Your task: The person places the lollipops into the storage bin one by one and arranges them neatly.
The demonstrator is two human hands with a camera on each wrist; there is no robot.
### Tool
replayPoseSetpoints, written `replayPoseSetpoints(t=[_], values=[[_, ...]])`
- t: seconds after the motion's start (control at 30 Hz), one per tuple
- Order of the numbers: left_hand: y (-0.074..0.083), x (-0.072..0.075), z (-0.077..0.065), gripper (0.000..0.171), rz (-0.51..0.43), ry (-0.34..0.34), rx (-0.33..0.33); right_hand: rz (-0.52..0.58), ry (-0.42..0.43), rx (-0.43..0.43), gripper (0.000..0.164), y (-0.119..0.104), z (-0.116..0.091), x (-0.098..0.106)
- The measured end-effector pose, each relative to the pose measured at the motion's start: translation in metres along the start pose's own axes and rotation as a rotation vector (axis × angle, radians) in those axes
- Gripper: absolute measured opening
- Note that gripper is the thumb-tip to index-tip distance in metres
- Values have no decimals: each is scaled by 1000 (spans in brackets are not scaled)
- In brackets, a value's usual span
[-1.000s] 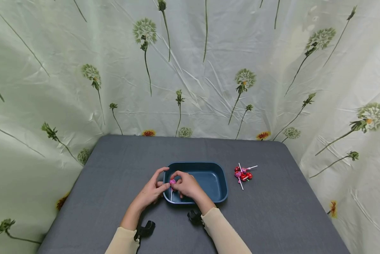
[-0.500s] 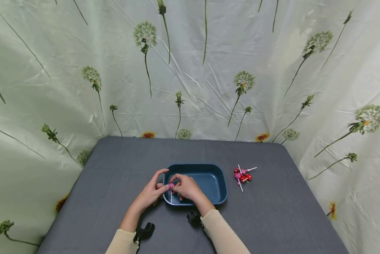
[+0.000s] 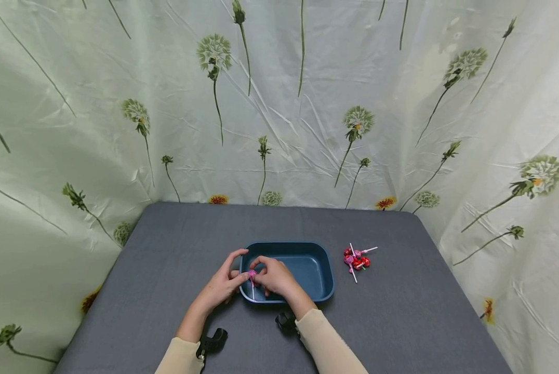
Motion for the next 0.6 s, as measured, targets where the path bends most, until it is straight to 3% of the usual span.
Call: replayPoseSetpoints(t=[0.23,0.6], values=[[0,0,1,61,-4,-2,-4,33,20,7,21,1,2,4],[-3,0,0,63,-17,28,37,212,22,67,32,-5,-4,21]])
Point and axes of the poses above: each hand's wrist, its own z-axis towards the middle knuckle, its own x-axis out of the back of the hand, y = z × x, the point moved 8 cm from there along z, towards the middle knuckle, and after that the axes turned 7 degrees about -z, right-handed, at the moved point
